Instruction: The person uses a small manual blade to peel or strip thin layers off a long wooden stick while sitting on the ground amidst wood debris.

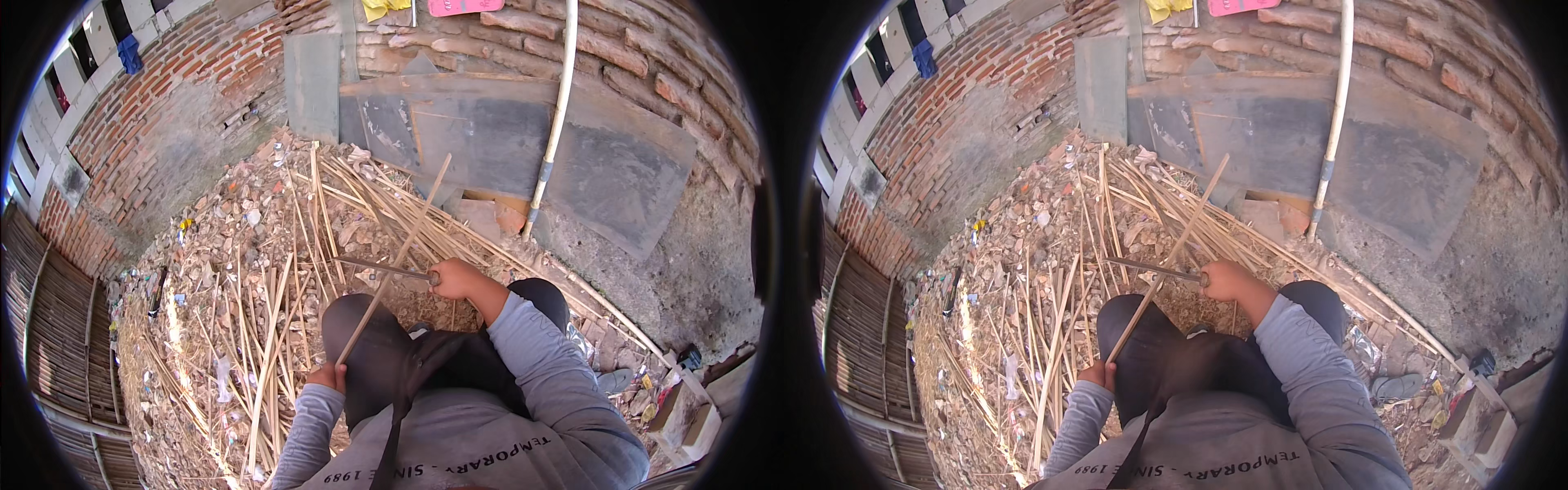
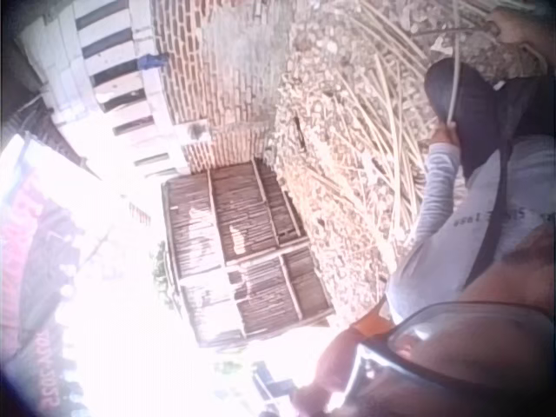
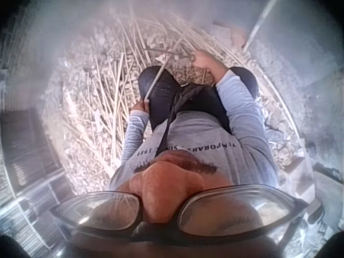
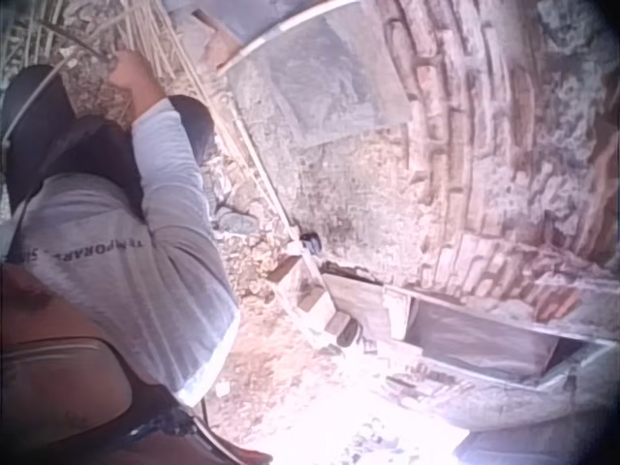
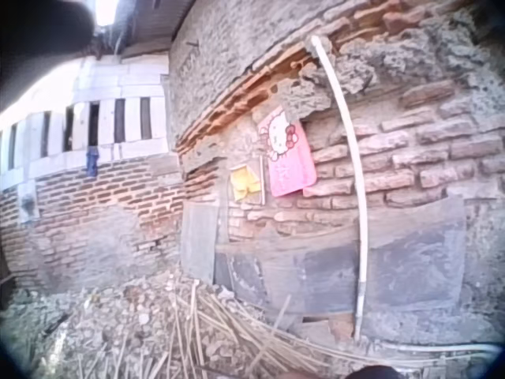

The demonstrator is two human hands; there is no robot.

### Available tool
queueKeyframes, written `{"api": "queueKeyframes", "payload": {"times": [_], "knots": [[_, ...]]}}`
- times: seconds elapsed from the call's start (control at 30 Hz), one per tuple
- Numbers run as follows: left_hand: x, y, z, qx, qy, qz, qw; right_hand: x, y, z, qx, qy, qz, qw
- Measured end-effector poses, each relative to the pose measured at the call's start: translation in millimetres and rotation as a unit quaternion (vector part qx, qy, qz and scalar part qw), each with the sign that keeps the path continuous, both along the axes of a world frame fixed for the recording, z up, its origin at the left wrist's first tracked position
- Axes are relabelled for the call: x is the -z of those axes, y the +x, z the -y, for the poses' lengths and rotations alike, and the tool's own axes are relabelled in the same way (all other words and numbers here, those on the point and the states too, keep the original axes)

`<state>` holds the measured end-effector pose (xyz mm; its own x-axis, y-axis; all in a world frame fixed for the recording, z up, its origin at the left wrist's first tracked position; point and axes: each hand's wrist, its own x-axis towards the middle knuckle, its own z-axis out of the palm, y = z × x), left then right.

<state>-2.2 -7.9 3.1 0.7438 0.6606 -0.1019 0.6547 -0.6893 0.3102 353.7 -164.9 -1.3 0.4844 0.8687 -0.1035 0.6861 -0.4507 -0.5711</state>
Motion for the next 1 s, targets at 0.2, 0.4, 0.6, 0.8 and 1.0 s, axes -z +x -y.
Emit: {"api": "queueKeyframes", "payload": {"times": [0.2,0.4,0.6,0.8,1.0], "knots": [[6,-3,-2,-0.001,0.005,-0.011,1.0,-6,-25,-6,-0.074,-0.034,0.054,0.995],[3,-2,-2,0.011,0.011,0.011,1.0,-3,-4,-2,-0.028,-0.023,-0.007,0.999],[6,-3,-1,0.01,0.018,0.021,1.0,3,-5,-3,0.009,-0.002,0.006,1.0],[12,-6,-6,-0.001,0.005,-0.002,1.0,-35,-36,-7,-0.068,-0.092,0.035,0.993],[-1,-1,0,-0.007,-0.001,-0.014,1.0,-11,-5,-2,0.014,-0.039,-0.024,0.999]]}}
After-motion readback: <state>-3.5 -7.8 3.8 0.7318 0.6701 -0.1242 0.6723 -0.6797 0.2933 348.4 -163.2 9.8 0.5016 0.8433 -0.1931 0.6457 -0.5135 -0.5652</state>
